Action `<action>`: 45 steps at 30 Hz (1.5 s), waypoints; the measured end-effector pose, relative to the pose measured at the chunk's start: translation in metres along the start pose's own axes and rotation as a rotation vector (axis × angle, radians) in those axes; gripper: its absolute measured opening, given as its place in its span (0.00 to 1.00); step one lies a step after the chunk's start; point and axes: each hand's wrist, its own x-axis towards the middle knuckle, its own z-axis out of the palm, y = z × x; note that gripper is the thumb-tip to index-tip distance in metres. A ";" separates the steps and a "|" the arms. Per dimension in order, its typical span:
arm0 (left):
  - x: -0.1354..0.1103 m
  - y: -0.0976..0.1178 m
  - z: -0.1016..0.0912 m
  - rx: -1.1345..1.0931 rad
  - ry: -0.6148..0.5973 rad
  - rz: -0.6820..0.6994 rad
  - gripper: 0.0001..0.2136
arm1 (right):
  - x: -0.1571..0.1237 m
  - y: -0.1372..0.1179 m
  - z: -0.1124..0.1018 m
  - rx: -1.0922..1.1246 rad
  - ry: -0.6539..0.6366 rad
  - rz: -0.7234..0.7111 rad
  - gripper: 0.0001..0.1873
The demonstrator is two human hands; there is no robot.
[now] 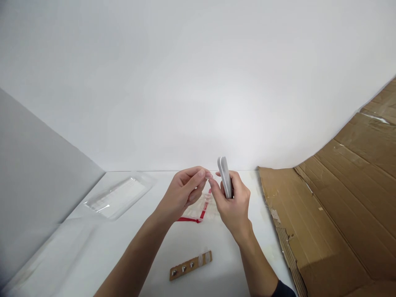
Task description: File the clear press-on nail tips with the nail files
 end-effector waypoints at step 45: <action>-0.008 -0.007 0.015 0.296 0.408 0.393 0.12 | -0.010 -0.008 0.006 0.380 -0.224 0.248 0.24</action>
